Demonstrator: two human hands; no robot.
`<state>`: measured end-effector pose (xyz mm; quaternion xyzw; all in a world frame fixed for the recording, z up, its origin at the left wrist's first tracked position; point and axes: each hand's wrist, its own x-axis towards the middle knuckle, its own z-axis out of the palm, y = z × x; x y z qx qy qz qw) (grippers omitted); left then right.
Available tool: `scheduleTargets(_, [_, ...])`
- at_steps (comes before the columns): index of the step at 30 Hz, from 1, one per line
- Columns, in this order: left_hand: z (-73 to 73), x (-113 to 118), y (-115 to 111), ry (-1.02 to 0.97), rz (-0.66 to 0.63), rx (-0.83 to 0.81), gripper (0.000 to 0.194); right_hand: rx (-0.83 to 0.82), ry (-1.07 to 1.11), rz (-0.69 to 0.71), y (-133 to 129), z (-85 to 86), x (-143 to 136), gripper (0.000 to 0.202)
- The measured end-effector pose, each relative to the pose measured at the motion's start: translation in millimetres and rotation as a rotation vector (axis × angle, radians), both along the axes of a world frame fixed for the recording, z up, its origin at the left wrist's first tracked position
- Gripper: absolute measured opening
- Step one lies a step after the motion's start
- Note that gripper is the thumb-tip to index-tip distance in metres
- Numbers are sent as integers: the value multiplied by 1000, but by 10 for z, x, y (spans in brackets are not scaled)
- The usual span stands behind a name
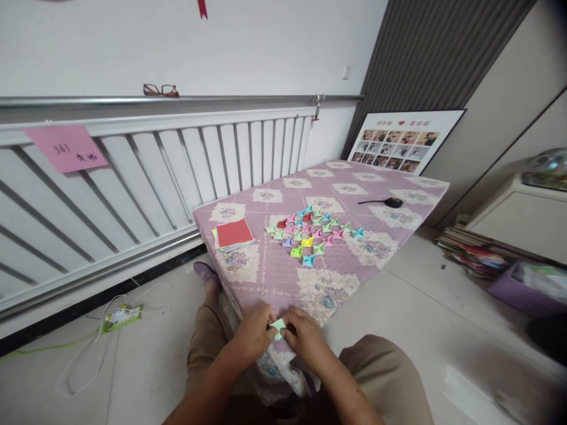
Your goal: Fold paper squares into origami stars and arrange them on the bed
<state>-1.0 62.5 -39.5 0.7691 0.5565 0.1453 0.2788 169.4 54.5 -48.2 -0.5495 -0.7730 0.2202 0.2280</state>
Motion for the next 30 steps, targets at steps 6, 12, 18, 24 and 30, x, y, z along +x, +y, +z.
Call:
scheduleTargets(6, [35, 33, -72, -10, -48, 45, 8, 27, 13, 15, -48, -34, -2, 10])
scheduleTargets(12, [78, 92, -128, 222, -67, 284, 14, 348, -146, 49, -63, -3, 9, 12])
scheduleTargets(18, [-39, 137, -164, 344, -88, 312, 21, 426, -308, 103, -95, -76, 12, 12])
scheduleTargets(24, [-105, 59, -314, 177, -52, 216, 15, 262, -197, 119, -130, -158, 56, 5])
scheduleTargets(30, [-148, 23, -335, 21, 99, 134, 14, 107, -59, 115, -111, -67, 111, 4])
